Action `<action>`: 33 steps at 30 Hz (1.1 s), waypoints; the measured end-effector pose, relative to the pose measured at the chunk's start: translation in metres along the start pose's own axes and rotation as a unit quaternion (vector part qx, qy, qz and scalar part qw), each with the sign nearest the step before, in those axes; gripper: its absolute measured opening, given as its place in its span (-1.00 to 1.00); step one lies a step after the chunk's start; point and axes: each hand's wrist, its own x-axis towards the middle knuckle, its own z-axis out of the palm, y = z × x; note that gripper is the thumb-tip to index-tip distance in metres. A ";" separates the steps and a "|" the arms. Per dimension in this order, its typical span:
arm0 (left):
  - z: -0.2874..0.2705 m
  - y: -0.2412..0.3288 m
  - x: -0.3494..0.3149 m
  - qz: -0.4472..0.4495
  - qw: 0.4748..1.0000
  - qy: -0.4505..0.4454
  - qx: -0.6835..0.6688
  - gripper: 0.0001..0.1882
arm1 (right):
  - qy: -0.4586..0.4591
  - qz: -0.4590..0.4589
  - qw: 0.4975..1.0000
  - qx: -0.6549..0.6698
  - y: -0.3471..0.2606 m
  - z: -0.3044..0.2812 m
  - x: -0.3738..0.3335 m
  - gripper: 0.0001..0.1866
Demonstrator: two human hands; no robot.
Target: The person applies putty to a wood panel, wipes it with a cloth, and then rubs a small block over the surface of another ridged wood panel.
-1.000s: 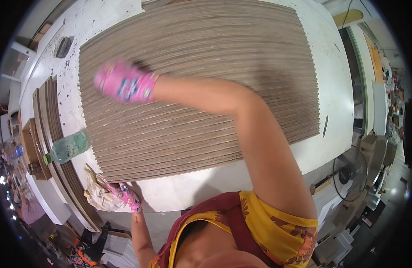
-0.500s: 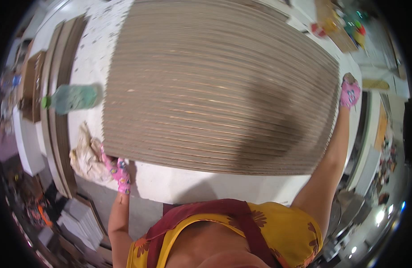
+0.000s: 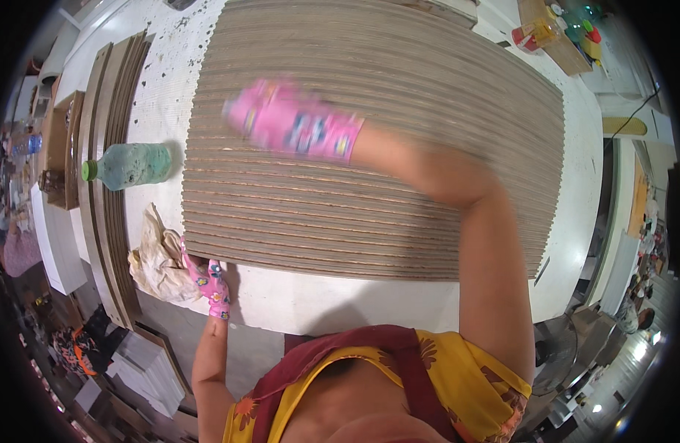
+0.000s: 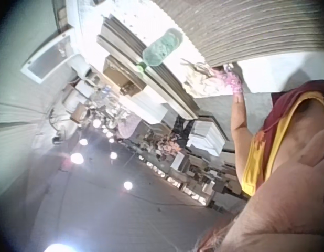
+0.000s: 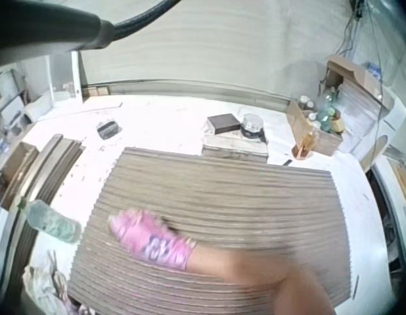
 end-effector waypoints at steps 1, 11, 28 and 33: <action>0.003 0.001 0.003 0.004 1.000 -0.010 -0.008 -0.27 | -0.019 0.065 0.998 0.004 0.046 0.008 -0.004 -0.84; 0.002 0.005 0.004 -0.028 0.998 0.008 -0.048 -0.13 | -0.020 0.281 0.953 -0.110 0.082 -0.082 -0.006 -0.49; 0.000 0.006 0.002 -0.029 0.999 0.027 -0.036 -0.02 | -0.058 0.118 0.990 0.045 0.032 -0.008 0.054 -0.54; -0.007 -0.003 0.002 -0.006 1.000 0.018 -0.009 -0.05 | -0.176 0.076 0.981 0.024 0.020 0.027 0.087 -0.56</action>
